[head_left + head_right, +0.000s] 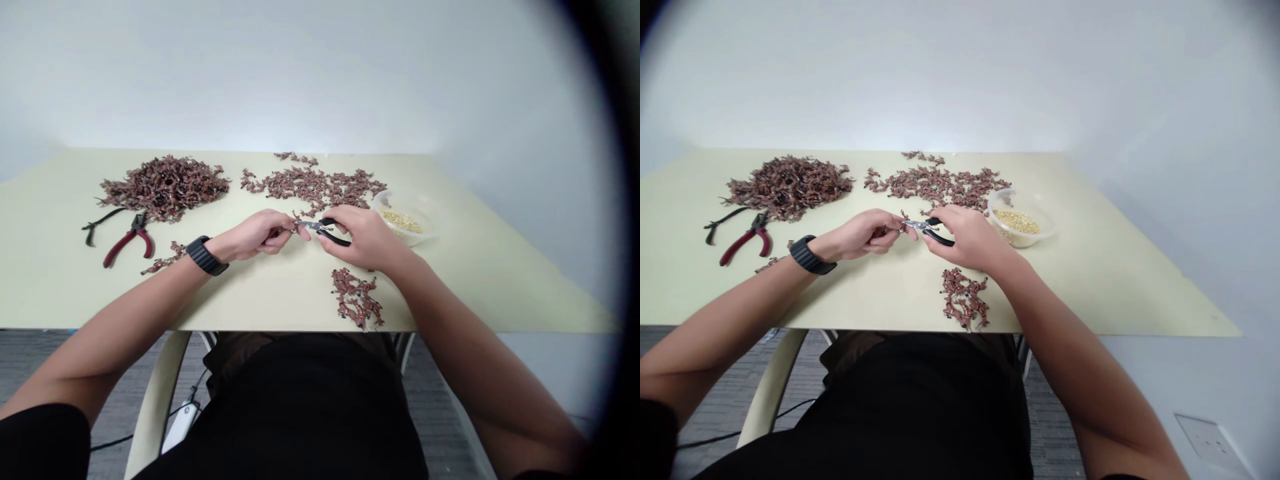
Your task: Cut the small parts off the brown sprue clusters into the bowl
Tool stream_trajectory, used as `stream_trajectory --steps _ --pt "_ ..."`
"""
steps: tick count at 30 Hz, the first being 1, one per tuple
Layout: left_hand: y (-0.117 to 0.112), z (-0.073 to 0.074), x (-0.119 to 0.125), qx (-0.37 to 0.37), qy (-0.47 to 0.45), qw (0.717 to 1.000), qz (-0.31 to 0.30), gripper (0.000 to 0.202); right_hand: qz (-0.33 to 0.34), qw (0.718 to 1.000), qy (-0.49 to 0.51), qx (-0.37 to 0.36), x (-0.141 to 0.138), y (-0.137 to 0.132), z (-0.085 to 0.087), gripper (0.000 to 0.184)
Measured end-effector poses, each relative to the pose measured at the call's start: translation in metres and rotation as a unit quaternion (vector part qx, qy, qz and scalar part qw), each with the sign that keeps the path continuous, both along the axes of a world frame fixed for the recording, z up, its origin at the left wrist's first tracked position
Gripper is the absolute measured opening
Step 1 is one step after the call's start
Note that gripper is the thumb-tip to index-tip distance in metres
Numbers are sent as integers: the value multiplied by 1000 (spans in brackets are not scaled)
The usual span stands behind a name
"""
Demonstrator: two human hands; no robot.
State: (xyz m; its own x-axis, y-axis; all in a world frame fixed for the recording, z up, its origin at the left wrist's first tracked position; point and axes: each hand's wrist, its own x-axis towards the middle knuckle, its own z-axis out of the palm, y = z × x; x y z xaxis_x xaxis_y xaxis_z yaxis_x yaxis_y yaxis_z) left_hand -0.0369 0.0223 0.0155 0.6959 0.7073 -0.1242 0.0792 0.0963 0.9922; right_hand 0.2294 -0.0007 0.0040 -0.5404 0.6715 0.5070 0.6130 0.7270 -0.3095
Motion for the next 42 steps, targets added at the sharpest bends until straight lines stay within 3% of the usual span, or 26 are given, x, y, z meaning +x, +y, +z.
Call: stream_trajectory --steps 16,31,37,42 --pt "-3 4 4 -14 -16 1000 14 27 -5 1000 -13 5 -1 0 0 31" --pt "-7 -4 13 20 -50 994 93 21 -78 996 22 -31 -23 -12 -1 24" --pt "-7 -6 14 10 -55 995 81 32 -91 994 34 -41 -24 -12 -2 25" --pt "-9 -4 14 -12 -89 994 67 22 -104 992 37 -55 -23 -11 -3 26"
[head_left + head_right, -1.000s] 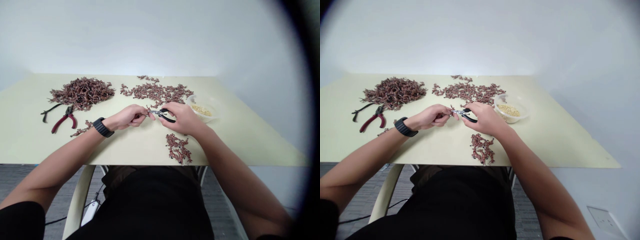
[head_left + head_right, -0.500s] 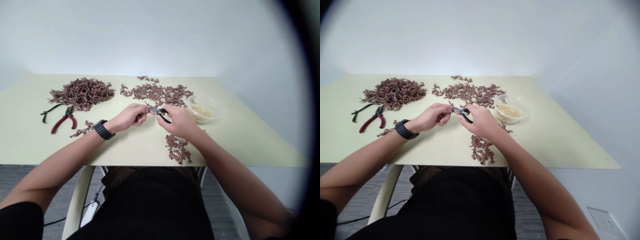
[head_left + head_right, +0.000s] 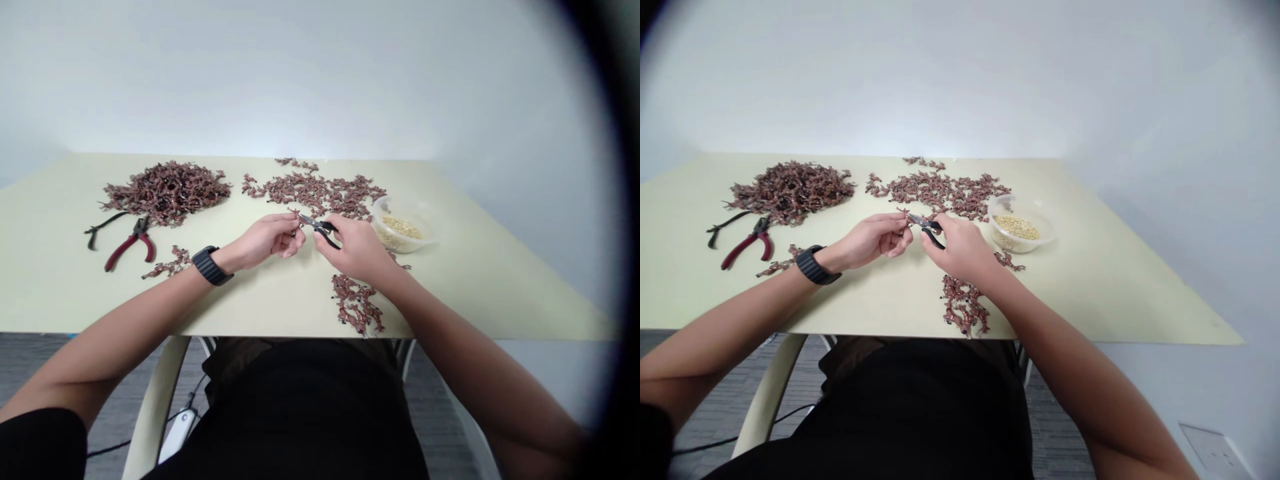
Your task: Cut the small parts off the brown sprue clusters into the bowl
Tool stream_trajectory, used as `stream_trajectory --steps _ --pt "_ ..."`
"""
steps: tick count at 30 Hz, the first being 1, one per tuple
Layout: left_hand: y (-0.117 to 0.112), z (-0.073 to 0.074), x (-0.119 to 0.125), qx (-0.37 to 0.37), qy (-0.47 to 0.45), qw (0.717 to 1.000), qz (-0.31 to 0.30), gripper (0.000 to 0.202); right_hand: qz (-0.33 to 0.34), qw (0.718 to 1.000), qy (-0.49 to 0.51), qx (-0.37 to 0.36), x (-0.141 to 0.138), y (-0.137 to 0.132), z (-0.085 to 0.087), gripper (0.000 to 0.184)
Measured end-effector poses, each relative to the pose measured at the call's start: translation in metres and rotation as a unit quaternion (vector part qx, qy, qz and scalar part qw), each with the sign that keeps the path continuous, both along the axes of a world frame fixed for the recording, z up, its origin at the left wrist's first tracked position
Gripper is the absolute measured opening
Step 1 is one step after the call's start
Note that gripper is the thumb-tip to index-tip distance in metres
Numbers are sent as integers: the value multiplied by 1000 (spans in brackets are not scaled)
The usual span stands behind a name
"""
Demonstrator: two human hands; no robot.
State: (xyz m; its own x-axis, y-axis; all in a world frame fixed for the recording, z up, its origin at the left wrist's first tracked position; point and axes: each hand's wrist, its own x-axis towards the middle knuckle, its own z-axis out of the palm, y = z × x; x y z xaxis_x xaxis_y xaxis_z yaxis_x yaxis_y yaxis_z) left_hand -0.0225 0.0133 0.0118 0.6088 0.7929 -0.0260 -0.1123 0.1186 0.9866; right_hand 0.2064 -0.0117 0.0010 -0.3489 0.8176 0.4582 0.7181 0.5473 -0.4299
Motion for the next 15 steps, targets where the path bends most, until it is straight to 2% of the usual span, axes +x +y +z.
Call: stream_trajectory --steps 3,9,12,15 --pt "1 -2 0 17 -3 1000 -10 21 -1 1000 11 -9 0 0 0 26" --pt "0 -4 3 149 69 986 13 26 -3 997 45 -55 -2 -1 2 28" --pt "-2 -6 1 237 138 960 51 28 -1 992 66 -108 -3 0 2 32" --pt "-1 -7 -2 347 209 910 88 28 19 987 82 -134 -2 3 2 37"
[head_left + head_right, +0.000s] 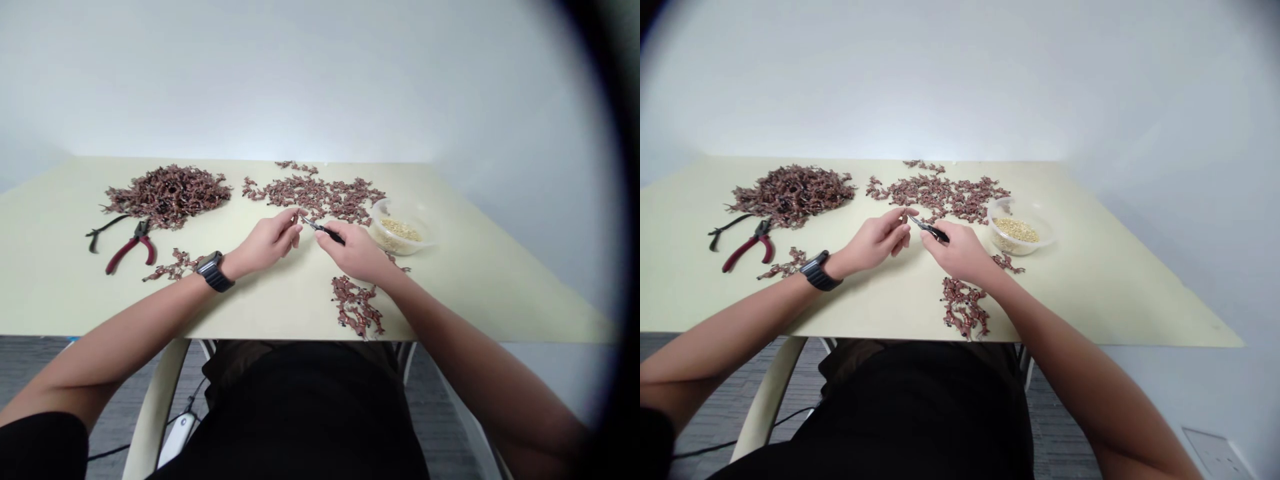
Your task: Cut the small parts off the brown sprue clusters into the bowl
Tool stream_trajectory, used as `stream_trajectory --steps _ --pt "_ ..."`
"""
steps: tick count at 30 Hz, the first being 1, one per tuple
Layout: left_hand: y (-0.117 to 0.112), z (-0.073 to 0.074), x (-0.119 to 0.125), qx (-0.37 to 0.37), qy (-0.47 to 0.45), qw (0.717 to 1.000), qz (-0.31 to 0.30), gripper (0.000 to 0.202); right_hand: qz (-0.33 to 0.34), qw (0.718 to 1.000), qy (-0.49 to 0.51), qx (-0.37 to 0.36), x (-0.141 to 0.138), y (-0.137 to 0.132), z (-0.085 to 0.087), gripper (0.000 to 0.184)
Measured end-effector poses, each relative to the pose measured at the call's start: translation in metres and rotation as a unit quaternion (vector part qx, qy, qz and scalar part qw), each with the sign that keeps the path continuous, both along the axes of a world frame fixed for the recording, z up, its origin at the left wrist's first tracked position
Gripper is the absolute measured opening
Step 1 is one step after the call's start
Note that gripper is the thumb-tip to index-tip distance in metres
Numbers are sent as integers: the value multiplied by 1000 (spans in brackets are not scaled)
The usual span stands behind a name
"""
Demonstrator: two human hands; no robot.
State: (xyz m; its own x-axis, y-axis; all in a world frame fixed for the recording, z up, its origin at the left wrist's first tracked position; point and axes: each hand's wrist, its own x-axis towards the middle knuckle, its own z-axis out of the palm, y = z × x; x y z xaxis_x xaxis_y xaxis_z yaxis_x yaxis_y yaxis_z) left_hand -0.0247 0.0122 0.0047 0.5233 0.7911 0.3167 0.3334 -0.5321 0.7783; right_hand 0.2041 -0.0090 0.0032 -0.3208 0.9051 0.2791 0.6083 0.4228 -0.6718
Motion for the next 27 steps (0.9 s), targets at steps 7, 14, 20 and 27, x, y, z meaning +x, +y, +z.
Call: stream_trajectory --steps 7,14,20,27 --pt "2 4 0 -60 -61 996 -24 22 8 1000 17 18 5 4 1 41" --pt "8 12 -6 -366 -230 895 -111 31 -16 991 -41 129 22 8 4 25" --pt "14 12 -13 -444 -199 863 -138 36 42 984 -63 161 29 10 6 26" --pt "15 14 -17 -485 -127 855 -133 40 73 987 -79 123 29 6 8 30"
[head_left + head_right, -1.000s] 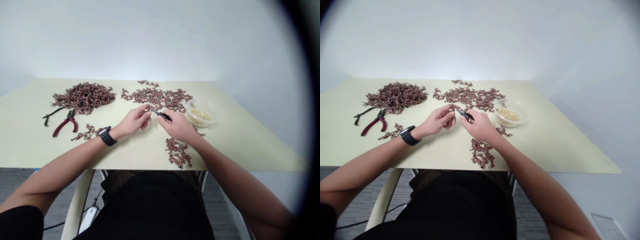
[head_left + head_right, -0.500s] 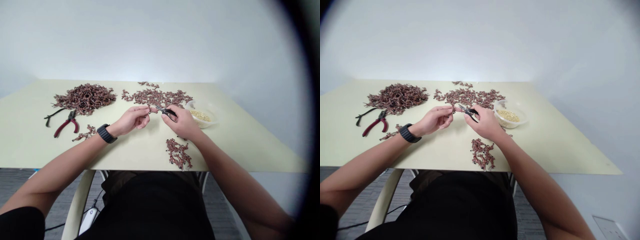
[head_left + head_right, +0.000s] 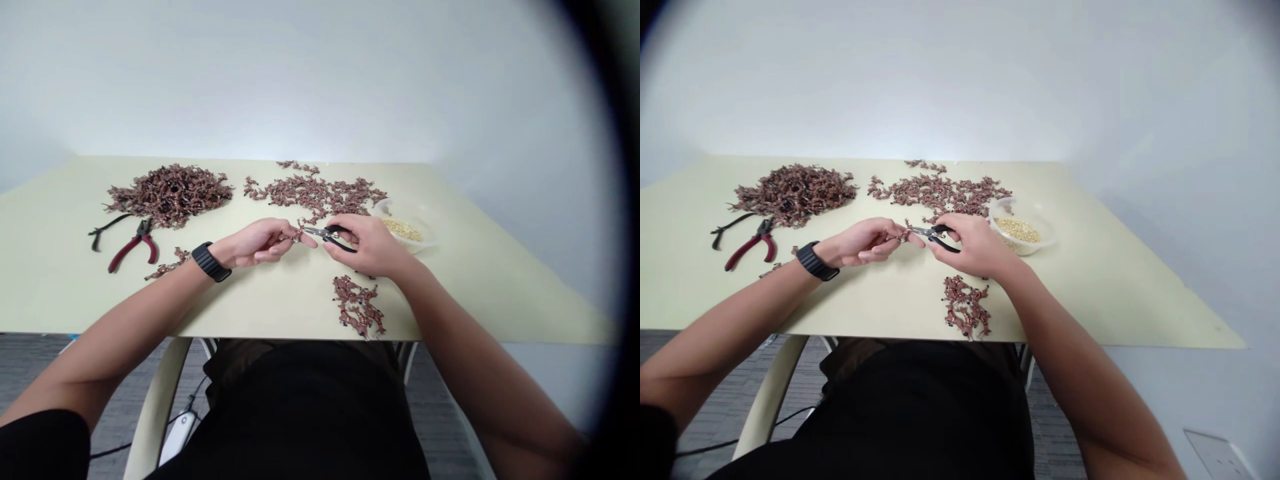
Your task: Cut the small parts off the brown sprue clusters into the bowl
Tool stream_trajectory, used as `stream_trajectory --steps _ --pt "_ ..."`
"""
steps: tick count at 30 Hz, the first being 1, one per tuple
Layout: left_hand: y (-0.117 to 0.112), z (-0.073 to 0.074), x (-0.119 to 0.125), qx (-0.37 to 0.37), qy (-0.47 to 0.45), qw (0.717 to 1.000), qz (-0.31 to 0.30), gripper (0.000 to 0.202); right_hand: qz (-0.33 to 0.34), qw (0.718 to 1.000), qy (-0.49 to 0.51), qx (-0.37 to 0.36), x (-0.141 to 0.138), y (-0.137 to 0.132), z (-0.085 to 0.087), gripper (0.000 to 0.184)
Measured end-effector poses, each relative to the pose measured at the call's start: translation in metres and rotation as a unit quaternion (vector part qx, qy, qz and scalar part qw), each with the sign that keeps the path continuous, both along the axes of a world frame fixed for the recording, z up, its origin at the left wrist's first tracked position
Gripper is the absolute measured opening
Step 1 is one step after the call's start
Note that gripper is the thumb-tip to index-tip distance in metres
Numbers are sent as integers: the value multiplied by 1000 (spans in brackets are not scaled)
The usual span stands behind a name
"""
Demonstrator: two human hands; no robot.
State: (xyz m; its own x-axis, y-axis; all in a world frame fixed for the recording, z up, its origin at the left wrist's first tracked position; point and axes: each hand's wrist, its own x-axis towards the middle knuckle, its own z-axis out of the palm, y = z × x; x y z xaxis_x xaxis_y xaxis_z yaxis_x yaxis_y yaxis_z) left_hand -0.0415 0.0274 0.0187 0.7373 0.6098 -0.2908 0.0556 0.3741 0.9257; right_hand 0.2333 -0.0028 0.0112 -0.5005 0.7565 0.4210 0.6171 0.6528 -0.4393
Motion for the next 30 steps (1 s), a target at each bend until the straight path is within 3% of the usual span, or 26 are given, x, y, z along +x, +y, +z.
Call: stream_trajectory --steps 10,30 --pt "-2 4 -1 -2 36 999 -16 36 17 999 -19 -44 0 -1 3 30" --pt "3 0 -4 -23 20 999 -27 33 22 997 -33 -63 0 -2 5 29"
